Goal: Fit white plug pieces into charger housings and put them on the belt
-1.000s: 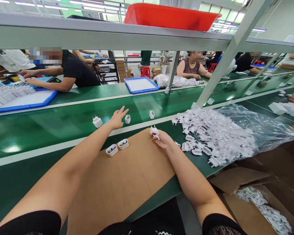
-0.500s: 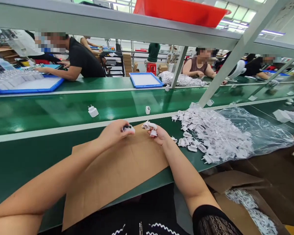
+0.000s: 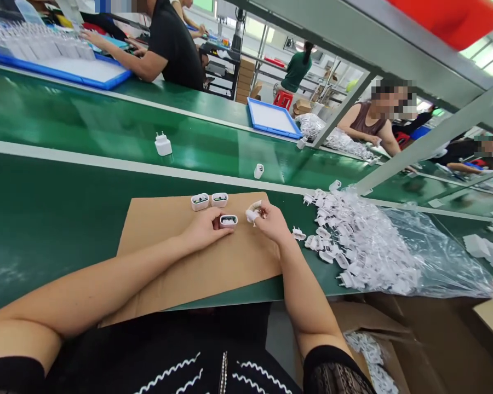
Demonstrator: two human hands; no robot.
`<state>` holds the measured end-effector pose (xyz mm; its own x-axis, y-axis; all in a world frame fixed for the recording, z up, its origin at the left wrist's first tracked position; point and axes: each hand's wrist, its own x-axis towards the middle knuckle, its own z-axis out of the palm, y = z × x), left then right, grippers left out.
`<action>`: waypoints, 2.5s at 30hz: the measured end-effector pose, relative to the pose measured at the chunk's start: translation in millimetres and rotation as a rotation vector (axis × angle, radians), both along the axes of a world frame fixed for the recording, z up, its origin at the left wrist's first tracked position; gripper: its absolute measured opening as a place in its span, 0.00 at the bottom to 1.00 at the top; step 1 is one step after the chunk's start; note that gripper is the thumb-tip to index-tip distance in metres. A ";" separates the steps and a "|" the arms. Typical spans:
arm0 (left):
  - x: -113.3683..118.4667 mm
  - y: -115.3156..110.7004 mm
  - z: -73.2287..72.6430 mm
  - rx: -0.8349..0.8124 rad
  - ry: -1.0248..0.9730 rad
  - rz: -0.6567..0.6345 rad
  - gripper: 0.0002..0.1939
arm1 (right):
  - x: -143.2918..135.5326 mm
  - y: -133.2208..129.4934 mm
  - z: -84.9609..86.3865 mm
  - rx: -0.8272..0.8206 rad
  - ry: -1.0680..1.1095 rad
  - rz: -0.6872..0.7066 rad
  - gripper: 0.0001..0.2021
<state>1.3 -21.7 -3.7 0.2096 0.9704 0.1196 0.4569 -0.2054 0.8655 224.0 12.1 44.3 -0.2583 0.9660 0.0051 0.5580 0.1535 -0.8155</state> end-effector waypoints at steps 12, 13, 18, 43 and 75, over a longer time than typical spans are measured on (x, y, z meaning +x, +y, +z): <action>0.9 2.8 0.2 -0.136 -0.084 -0.033 0.20 | -15.3 -6.5 -6.9 0.272 0.014 -0.001 0.11; 0.8 2.5 1.0 -0.125 -0.080 -0.038 0.20 | -19.8 -12.0 -4.1 0.313 0.000 0.054 0.12; 0.4 1.5 5.0 -0.068 -0.115 -0.067 0.17 | -34.9 -27.7 3.3 0.391 -0.239 0.182 0.17; -0.5 2.9 3.0 -0.036 -0.057 -0.057 0.16 | -33.3 -19.2 -1.3 0.435 -0.406 0.284 0.19; 1.1 2.7 -2.2 0.028 -0.028 -0.047 0.13 | -38.5 -22.0 3.1 0.429 -0.479 0.201 0.18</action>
<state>2.4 -19.0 -6.0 0.2512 0.9558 0.1528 0.4220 -0.2502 0.8714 185.5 -9.9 47.3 -0.5022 0.8369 0.2177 0.7698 0.5473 -0.3283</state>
